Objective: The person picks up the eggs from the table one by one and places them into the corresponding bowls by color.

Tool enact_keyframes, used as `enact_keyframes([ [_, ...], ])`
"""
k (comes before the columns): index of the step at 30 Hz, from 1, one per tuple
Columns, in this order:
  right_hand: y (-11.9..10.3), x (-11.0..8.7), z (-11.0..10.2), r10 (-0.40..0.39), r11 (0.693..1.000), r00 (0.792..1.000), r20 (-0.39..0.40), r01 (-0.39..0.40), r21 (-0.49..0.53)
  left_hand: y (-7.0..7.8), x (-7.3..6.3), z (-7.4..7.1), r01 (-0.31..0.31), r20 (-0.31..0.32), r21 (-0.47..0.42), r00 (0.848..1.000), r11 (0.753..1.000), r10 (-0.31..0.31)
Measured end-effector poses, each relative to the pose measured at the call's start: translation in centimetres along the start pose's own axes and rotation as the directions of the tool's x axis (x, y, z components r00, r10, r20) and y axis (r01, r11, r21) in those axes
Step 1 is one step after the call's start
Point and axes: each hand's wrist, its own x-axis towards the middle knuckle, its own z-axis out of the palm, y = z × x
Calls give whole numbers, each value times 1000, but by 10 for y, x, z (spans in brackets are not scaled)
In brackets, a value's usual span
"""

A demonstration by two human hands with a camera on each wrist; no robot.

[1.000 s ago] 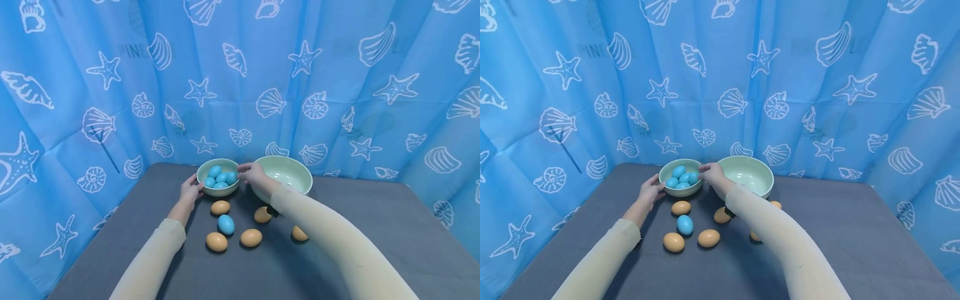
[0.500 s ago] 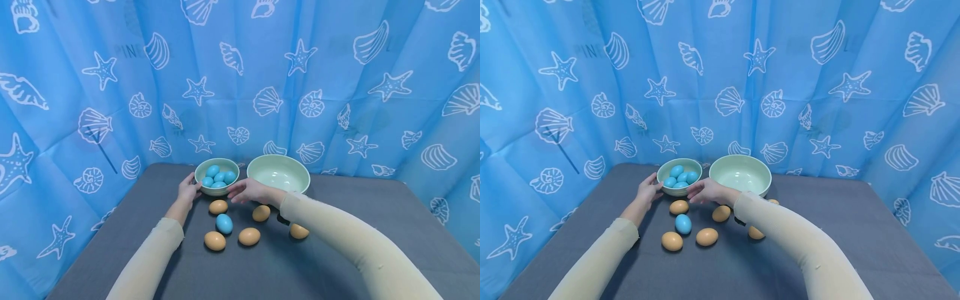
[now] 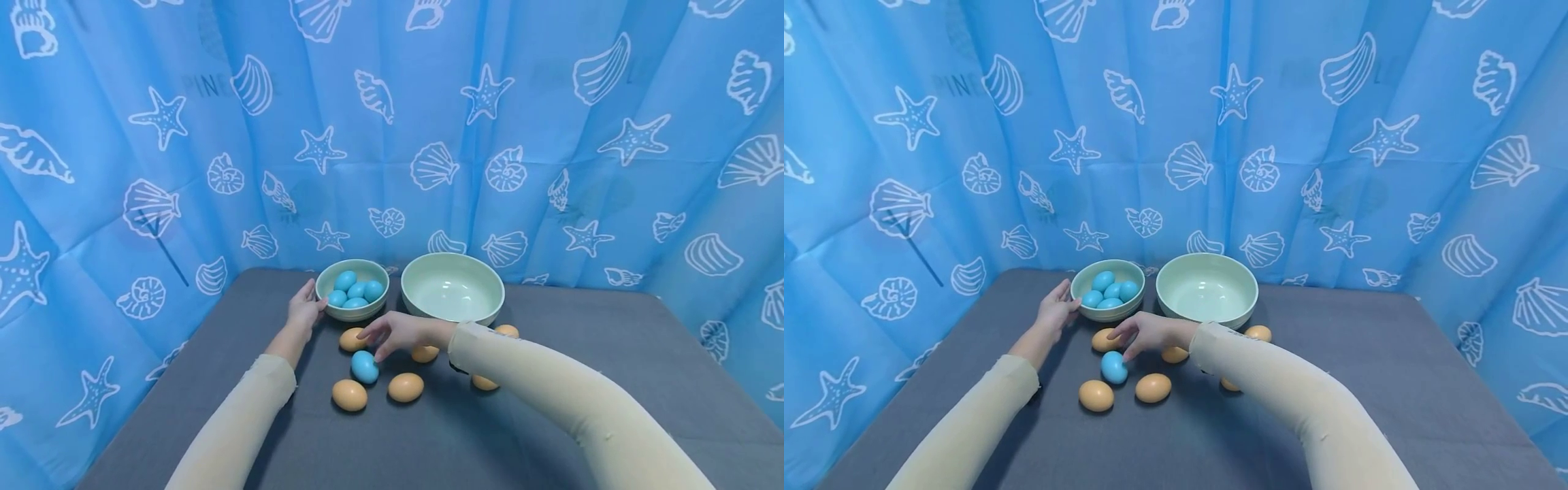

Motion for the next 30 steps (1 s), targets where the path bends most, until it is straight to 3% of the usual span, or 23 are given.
enact_keyframes([
  [10,-2,0,8,23,998,998,58,-20,-57,-1,-1,2,3,-6,-3,1000,1000,-3],
  [18,-2,5,13,27,989,998,60,-18,-147,2,-1,0,13,-14,-10,1000,1000,-13],
  [30,1,9,18,33,988,999,32,-28,-152,2,-1,1,14,-22,-20,1000,1000,-14],
])
